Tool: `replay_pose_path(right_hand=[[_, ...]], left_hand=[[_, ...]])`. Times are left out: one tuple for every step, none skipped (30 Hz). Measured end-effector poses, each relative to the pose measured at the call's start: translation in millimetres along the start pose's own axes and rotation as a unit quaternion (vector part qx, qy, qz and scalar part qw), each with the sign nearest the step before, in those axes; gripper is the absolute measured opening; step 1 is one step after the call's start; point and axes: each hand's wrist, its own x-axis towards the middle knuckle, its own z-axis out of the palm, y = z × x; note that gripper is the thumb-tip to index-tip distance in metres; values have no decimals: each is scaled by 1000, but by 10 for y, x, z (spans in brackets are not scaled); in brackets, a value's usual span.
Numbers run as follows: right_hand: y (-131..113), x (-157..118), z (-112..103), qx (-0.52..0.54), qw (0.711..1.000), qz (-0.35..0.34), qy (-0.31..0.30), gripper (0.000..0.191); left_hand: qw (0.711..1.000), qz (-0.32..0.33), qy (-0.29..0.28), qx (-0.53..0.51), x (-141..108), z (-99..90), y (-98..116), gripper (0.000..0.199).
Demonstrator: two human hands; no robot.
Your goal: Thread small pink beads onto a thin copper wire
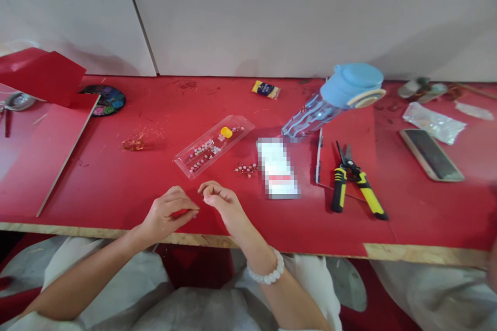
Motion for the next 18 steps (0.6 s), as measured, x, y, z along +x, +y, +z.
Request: replay_pose_path(right_hand=[[-17, -2, 4, -41, 999, -14, 9, 14], [-28, -5, 9, -80, 996, -26, 13, 13], [-33, -8, 15, -113, 993, -37, 9, 12], [-31, -10, 21, -138, 989, -46, -4, 11], [-24, -13, 29, -153, 987, -51, -24, 10], [-13, -16, 36, -160, 985, -50, -47, 10], [0, -19, 43, -161, 983, -46, -69, 9], [12, -22, 50, -160, 982, -39, -88, 9], [21, -25, 55, -158, 982, -33, -101, 8], [26, -29, 60, -156, 981, -30, -107, 8], [26, -34, 65, -156, 981, -31, -110, 8], [21, -39, 68, -158, 980, -35, -114, 9], [12, -44, 70, -162, 979, -39, -117, 9], [-1, -49, 73, -168, 978, -43, -119, 9], [-16, -54, 76, -176, 976, -46, -120, 9], [-32, -60, 79, -184, 974, -49, -121, 8], [-48, -64, 82, -193, 972, -52, -121, 8], [-62, -69, 85, -204, 970, -56, -121, 8]], left_hand=[[1000, 2, -1, -2, -1, -4, 10, 5], [1000, 3, -3, -4, -4, -8, 19, 5], [1000, 3, -4, -4, -7, -12, 25, 5], [1000, 4, -2, -4, -10, -15, 28, 5], [1000, 4, 3, -4, -14, -17, 28, 5], [1000, 4, 12, -5, -18, -18, 25, 5], [1000, 2, 22, -7, -22, -18, 21, 5], [999, -2, 32, -9, -25, -17, 16, 5], [999, -6, 40, -12, -28, -16, 12, 5], [999, -12, 43, -14, -30, -15, 9, 5], [999, -20, 43, -15, -32, -15, 9, 5], [999, -28, 41, -14, -33, -14, 10, 5], [999, -36, 39, -13, -34, -14, 11, 6], [998, -43, 37, -11, -34, -14, 14, 6], [998, -50, 35, -10, -34, -14, 16, 6], [998, -56, 34, -10, -32, -15, 17, 6], [998, -60, 32, -11, -29, -16, 18, 6], [998, -62, 29, -13, -25, -18, 19, 6]])
